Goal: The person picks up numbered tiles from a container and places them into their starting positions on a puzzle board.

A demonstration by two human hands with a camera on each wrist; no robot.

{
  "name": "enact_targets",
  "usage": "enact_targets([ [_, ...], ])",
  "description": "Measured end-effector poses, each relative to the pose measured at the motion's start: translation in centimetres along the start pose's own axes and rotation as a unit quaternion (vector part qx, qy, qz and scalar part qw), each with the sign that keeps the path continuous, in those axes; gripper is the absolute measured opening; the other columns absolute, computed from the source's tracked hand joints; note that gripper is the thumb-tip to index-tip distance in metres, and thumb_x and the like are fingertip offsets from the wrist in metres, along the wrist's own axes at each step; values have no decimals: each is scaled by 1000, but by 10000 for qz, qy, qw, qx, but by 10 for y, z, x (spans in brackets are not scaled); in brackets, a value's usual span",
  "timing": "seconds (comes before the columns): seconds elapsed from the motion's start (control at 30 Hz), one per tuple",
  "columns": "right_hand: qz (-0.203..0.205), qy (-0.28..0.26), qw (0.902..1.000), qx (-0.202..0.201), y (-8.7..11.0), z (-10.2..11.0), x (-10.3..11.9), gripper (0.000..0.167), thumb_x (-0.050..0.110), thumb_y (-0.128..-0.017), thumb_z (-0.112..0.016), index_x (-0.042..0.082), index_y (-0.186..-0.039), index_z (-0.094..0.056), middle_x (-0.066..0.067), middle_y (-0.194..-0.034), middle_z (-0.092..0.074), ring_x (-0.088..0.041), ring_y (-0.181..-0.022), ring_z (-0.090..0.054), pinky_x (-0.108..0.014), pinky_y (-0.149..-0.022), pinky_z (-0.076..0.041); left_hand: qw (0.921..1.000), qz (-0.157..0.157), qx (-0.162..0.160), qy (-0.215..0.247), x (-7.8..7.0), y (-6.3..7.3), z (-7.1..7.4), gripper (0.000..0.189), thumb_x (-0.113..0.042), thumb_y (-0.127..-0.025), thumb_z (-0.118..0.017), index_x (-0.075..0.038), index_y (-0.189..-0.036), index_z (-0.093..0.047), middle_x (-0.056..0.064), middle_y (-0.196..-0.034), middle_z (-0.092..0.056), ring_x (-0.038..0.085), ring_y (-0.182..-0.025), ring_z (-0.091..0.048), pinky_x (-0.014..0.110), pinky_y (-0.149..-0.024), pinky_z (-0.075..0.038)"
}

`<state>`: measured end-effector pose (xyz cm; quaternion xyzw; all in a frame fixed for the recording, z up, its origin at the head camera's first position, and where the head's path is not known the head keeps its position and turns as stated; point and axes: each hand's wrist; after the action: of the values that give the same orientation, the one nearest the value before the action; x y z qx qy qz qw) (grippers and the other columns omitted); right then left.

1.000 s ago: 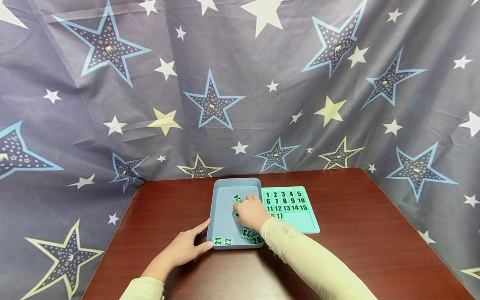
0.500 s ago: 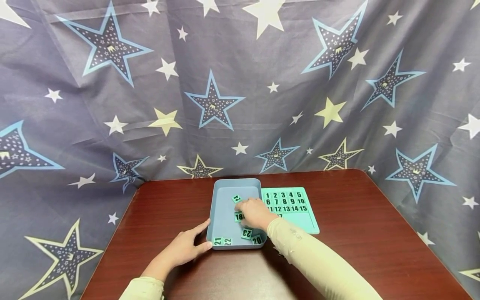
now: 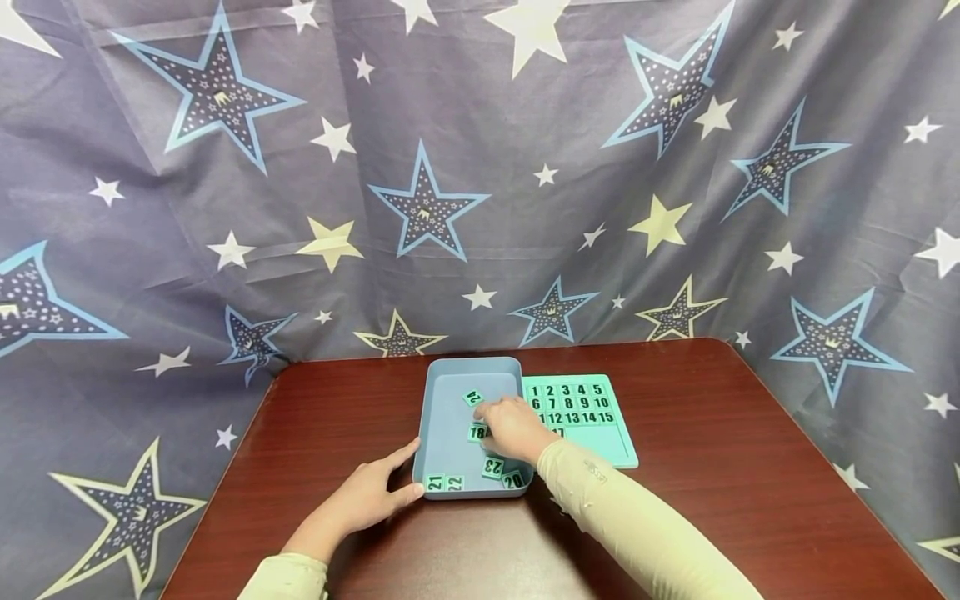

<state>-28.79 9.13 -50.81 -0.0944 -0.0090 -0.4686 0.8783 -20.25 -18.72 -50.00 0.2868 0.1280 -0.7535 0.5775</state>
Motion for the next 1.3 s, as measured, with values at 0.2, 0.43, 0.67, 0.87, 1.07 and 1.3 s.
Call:
enact_targets([
  [0.2, 15, -180, 9995, -256, 2, -1, 0, 44, 28, -86, -87, 14, -127, -75, -2, -108, -83, -30, -104, -70, -47, -96, -56, 9999, -89, -26, -64, 0, 0, 0, 78, -42, -98, -78, -23, -165, -44, 15, -144, -67, 9, -60, -59, 53, -106, -51],
  [0.43, 221, -672, 9950, -710, 12, 4, -7, 52, 21, -85, -88, 11, -132, -69, 0, -103, -82, -31, -104, -68, -48, -96, -55, 10000, -60, 29, -18, 1, 0, -2, 77, -42, -99, -77, -24, -166, -43, 9, -114, -73, 12, -52, -60, 49, -102, -51],
  [0.67, -281, -1346, 9877, -743, 42, 26, -41, 59, 19, -88, -88, 10, -141, -63, -3, -107, -80, -34, -114, -70, -54, -102, -56, 9999, -83, 76, 23, 2, 0, -3, 78, -44, -99, -76, -24, -166, -42, 12, -122, -73, 12, -53, -59, 50, -103, -50],
  [0.87, -816, -1229, 9828, -1112, 88, 39, -97, 58, 16, -88, -88, 6, -139, -63, -6, -103, -81, -36, -106, -71, -53, -92, -58, 9999, -86, 96, -86, 3, -2, -1, 78, -43, -100, -76, -25, -167, -41, 4, -97, -70, 14, -52, -60, 50, -104, -51],
  [1.07, -1066, -927, 9842, -1064, 129, 38, -135, 59, 13, -84, -90, 6, -136, -64, -3, -99, -81, -30, -95, -69, -47, -81, -56, 9998, -55, 31, -173, 3, -2, 1, 78, -45, -99, -77, -26, -166, -42, 15, -120, -75, 12, -66, -64, 54, -109, -51],
  [1.3, -634, -601, 9913, -984, 134, 26, -135, 59, 15, -81, -91, 6, -134, -67, 0, -98, -81, -31, -98, -71, -50, -84, -58, 9995, -111, -51, -304, 3, -3, -2, 78, -45, -98, -78, -25, -165, -44, 16, -149, -65, 29, -119, -72, 58, -113, -50],
])
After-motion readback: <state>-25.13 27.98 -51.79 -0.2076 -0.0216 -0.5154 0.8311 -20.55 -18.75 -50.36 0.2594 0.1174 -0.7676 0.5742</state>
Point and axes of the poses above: each hand's wrist, its own y-axis away from the middle knuckle, its own z-axis out of the back of the hand, x = y × z
